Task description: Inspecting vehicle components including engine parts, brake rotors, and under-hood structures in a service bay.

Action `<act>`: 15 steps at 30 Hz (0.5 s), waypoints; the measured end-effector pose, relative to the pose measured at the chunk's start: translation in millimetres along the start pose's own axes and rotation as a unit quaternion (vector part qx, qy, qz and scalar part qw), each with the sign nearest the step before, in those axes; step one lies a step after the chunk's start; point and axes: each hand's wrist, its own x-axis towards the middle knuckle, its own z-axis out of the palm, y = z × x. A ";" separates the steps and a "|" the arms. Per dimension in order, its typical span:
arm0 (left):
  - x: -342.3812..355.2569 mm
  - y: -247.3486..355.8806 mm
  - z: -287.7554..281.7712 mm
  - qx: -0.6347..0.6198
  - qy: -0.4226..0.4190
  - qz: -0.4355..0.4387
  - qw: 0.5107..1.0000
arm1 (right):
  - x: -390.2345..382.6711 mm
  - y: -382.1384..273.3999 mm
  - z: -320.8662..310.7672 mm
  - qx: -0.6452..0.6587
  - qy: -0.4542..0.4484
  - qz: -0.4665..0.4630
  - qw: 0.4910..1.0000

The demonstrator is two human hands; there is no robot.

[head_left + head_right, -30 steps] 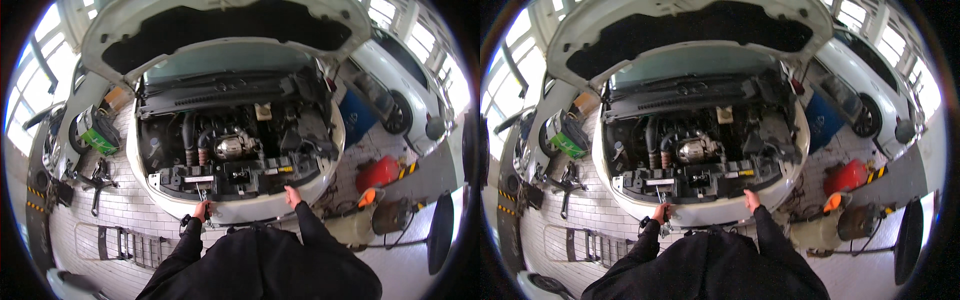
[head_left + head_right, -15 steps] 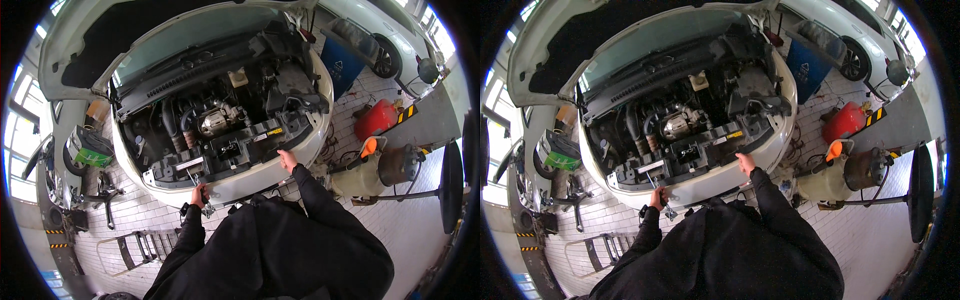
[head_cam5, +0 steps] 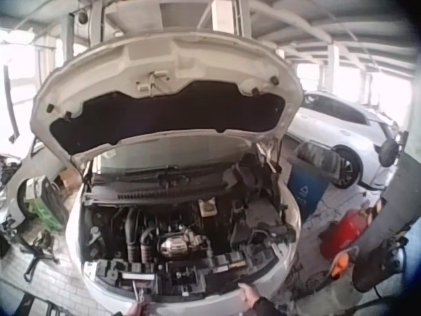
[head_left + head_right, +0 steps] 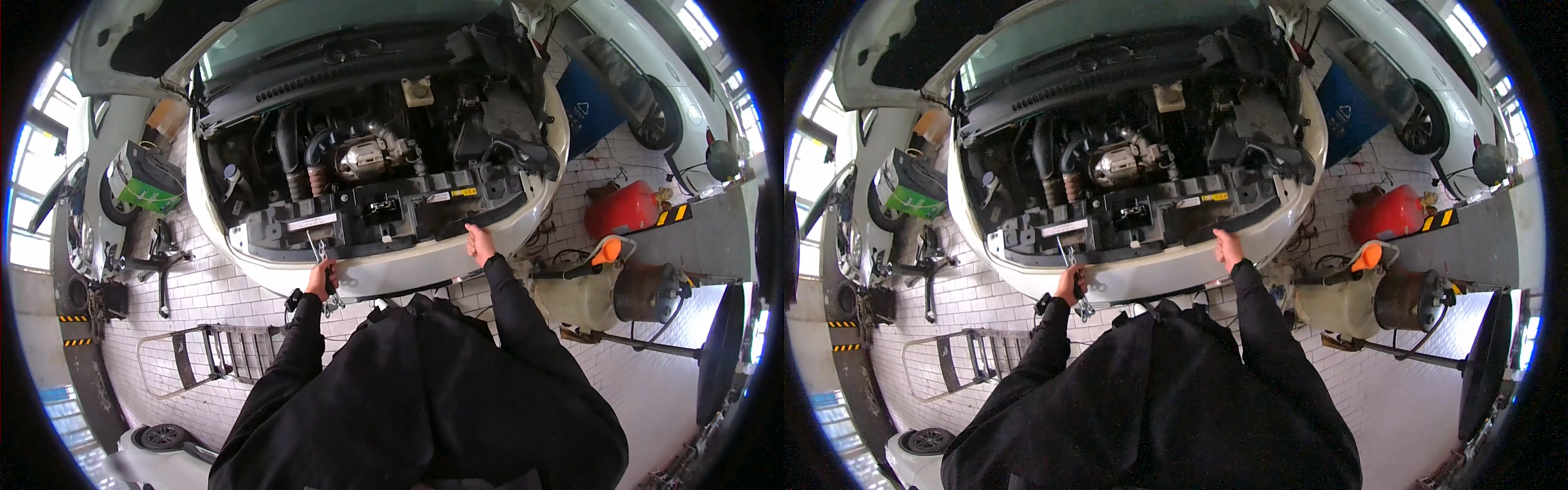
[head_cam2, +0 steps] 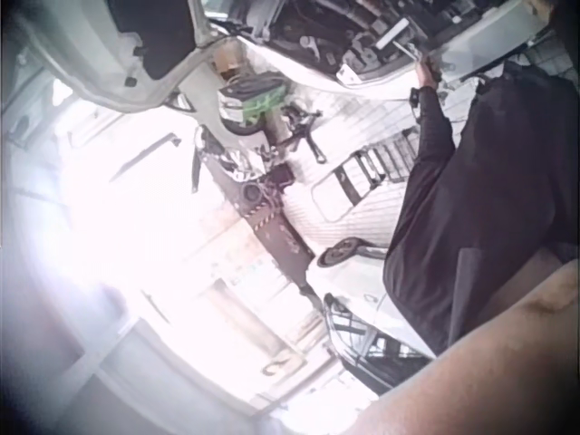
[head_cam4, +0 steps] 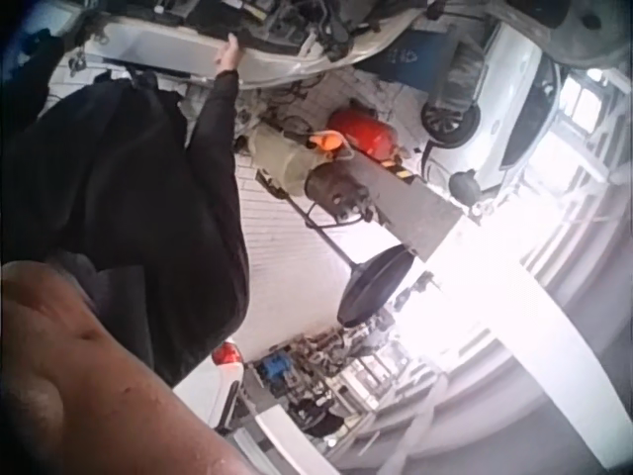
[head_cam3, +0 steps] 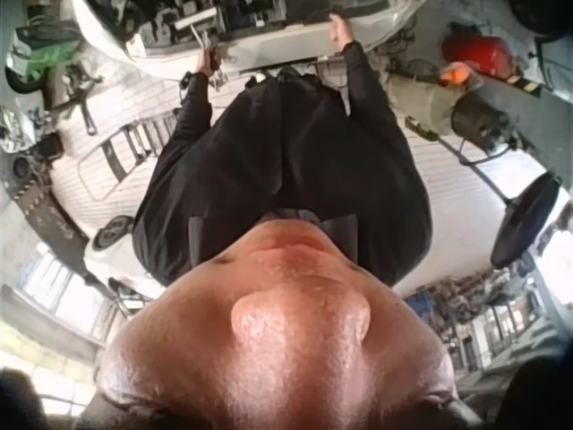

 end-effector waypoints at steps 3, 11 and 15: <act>4.6 -2.0 -5.4 -0.019 -0.012 -0.009 1.000 | 1.6 0.1 -1.5 0.014 -0.017 -0.004 1.000; -2.7 1.2 1.4 -0.026 -0.018 0.007 0.999 | -0.8 -2.6 4.5 0.012 -0.006 -0.003 1.000; 0.4 1.7 -0.3 -0.030 -0.020 0.014 0.999 | 3.7 2.3 0.8 0.015 0.010 0.000 1.000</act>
